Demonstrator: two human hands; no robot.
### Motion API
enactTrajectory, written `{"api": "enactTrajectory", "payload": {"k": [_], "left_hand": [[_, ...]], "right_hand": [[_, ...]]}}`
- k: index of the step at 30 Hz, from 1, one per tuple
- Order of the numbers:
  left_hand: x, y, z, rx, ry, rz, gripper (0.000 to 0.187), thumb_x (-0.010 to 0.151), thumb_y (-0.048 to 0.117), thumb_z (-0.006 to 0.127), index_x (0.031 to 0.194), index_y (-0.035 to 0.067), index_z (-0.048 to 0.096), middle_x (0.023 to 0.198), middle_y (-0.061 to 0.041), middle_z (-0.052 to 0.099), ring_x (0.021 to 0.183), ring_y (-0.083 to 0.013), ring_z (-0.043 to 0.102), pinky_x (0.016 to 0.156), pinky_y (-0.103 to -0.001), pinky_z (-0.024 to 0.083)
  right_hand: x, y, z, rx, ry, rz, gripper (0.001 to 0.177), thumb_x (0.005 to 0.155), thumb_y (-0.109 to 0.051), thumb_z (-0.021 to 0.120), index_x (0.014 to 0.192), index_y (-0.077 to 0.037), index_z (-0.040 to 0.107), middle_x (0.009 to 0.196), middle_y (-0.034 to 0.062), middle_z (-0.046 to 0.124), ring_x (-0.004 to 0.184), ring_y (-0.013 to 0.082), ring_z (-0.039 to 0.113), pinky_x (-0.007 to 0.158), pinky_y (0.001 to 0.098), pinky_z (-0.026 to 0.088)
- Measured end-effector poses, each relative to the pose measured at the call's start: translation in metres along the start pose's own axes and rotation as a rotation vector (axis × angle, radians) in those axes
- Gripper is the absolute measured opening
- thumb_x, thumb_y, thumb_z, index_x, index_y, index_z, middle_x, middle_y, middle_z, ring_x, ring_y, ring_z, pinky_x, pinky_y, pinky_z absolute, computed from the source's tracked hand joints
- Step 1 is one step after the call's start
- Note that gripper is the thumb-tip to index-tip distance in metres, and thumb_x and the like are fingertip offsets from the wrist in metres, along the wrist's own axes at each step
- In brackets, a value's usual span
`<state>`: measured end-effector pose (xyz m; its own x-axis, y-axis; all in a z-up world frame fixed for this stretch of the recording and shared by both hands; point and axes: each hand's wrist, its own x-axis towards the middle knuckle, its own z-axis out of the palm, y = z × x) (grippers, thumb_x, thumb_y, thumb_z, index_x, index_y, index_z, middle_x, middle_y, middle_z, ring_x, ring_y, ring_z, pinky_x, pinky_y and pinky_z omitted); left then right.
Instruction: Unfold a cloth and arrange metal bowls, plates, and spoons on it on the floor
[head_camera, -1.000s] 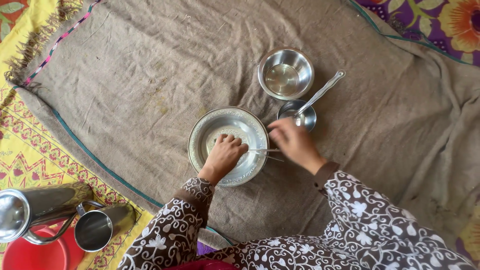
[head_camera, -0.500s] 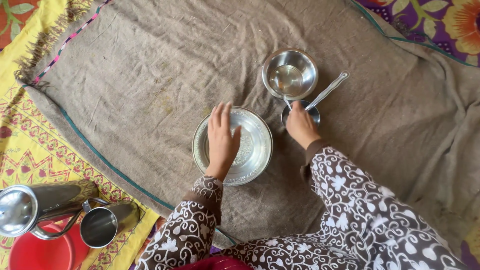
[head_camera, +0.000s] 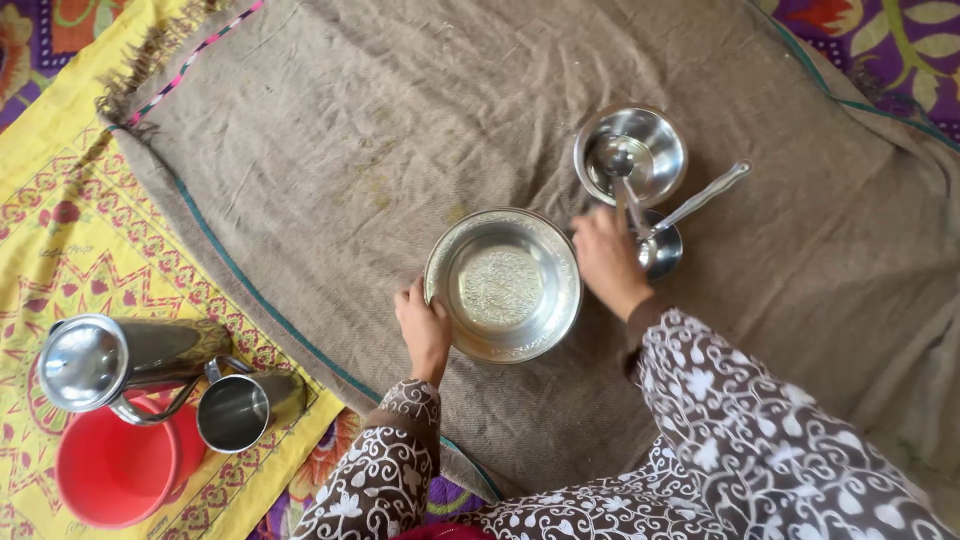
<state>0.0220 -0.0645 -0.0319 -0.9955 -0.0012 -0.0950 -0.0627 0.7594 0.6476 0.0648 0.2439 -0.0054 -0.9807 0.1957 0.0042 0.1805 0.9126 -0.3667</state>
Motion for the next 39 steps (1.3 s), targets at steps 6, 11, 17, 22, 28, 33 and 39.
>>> {"api": "enactTrajectory", "payload": {"k": [6,11,17,22,28,33,39], "left_hand": [[-0.001,-0.008,0.008,-0.195,-0.008,-0.201,0.038,0.094,0.014,0.064,0.130,0.000,0.060,0.118,-0.019,0.061,0.107,-0.0310,0.062,0.094,-0.042,0.050],[0.007,-0.027,0.004,-0.470,-0.040,-0.385,0.024,0.098,0.016,0.064,0.115,-0.001,0.066,0.104,-0.012,0.073,0.089,-0.0202,0.068,0.080,-0.034,0.056],[0.031,-0.024,-0.024,-0.799,-0.037,-0.420,0.017,0.101,0.014,0.062,0.110,0.000,0.062,0.093,-0.007,0.069,0.074,-0.0140,0.063,0.062,-0.029,0.055],[0.065,-0.008,-0.020,-1.097,-0.006,-0.481,0.014,0.100,0.012,0.059,0.109,0.003,0.055,0.095,-0.007,0.067,0.075,-0.0125,0.068,0.064,-0.030,0.063],[0.102,-0.002,0.016,-1.227,-0.005,-0.493,0.012,0.100,0.008,0.060,0.107,0.005,0.052,0.095,-0.005,0.063,0.076,-0.0119,0.066,0.062,-0.030,0.060],[0.106,0.003,0.047,-1.269,-0.028,-0.564,0.015,0.097,0.008,0.062,0.108,0.007,0.050,0.095,-0.006,0.063,0.075,-0.0130,0.065,0.064,-0.033,0.061],[0.098,-0.032,0.101,-1.265,-0.093,-0.583,0.017,0.099,0.008,0.063,0.109,0.005,0.051,0.095,-0.007,0.062,0.074,-0.0147,0.063,0.062,-0.033,0.058]], "right_hand": [[-0.014,-0.016,0.024,0.397,-0.012,0.166,0.031,0.095,-0.015,0.067,0.124,-0.006,0.066,0.115,0.0148,0.060,0.088,0.0259,0.068,0.081,0.0384,0.055],[-0.014,-0.006,0.047,0.505,0.072,0.149,0.029,0.096,-0.013,0.063,0.125,-0.006,0.066,0.115,0.0150,0.059,0.088,0.0246,0.070,0.078,0.0377,0.057],[-0.014,0.032,0.080,0.450,0.136,0.205,0.042,0.100,-0.010,0.060,0.140,-0.003,0.056,0.136,0.0199,0.058,0.114,0.0345,0.063,0.095,0.0434,0.050],[-0.016,0.016,0.069,0.480,-0.248,0.502,0.050,0.097,-0.026,0.069,0.143,-0.009,0.057,0.134,0.0192,0.070,0.124,0.0326,0.067,0.104,0.0399,0.052],[-0.048,0.028,0.065,0.714,-0.300,0.480,0.067,0.093,-0.022,0.068,0.153,-0.011,0.040,0.147,0.0171,0.056,0.133,0.0283,0.055,0.107,0.0385,0.044],[-0.098,0.053,0.067,0.837,-0.273,0.341,0.066,0.091,-0.019,0.067,0.151,-0.008,0.043,0.151,0.0165,0.055,0.140,0.0278,0.052,0.113,0.0373,0.040],[-0.114,0.061,0.031,0.417,-0.388,0.418,0.070,0.086,-0.023,0.075,0.151,-0.017,0.049,0.120,0.0160,0.070,0.097,0.0231,0.070,0.086,0.0349,0.058]]}}
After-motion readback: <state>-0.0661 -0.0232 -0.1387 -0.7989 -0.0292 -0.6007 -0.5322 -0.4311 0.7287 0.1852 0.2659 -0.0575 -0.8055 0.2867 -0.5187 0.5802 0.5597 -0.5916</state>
